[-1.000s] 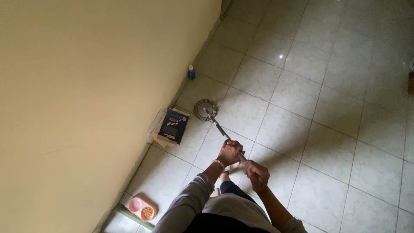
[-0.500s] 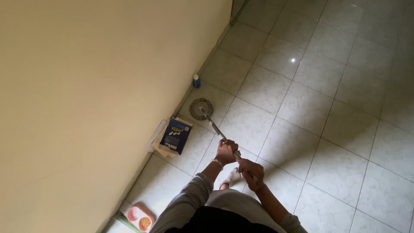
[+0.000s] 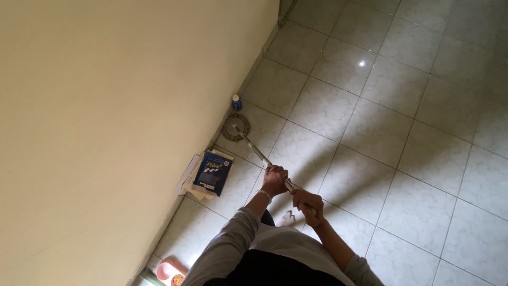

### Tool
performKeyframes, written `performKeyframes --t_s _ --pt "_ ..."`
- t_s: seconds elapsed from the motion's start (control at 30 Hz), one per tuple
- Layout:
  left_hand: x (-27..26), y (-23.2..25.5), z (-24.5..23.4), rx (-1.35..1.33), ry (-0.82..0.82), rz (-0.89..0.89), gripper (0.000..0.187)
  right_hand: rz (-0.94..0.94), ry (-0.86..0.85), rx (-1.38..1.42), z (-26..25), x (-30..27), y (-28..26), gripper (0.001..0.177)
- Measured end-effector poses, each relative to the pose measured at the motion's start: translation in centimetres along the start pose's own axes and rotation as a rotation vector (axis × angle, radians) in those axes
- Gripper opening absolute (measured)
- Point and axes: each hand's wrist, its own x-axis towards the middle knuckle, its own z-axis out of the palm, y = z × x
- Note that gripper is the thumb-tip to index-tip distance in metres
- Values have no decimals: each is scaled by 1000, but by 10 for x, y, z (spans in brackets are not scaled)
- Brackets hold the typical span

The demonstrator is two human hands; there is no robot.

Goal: The person mops the tiled floor in a home common area.

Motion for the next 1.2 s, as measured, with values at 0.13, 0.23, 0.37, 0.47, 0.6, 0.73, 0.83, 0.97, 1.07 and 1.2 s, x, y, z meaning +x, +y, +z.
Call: performKeyframes --t_s 0.13,0.23,0.37,0.47,0.6,0.73,0.83,0.97,1.07,1.2 --pt "3 13 -21 -40 16 -27 15 6 30 5 -1 11 -9 25" --pt "0 19 -45 -64 90 22 16 6 128 48 5 18 -15 25" --pt "13 7 -72 -125 58 164 22 5 125 69 15 59 -40 23" --pt "35 -10 -83 -138 70 321 24 11 124 4 23 85 -47 23" --pt "60 -22 -97 -227 33 553 20 13 205 -105 38 108 -54 22" --pt "86 -27 -100 -301 80 611 24 -33 213 -189 46 130 -53 18" --pt "114 -37 -94 -241 -16 617 31 -51 183 -323 50 144 -35 12" --pt "144 -65 -71 -92 11 567 26 -97 296 -295 50 131 37 15" --pt "160 -82 -58 -76 -65 450 22 35 349 -232 47 130 61 14" --pt "172 -119 -32 5 -137 405 17 181 277 -164 53 141 74 16"
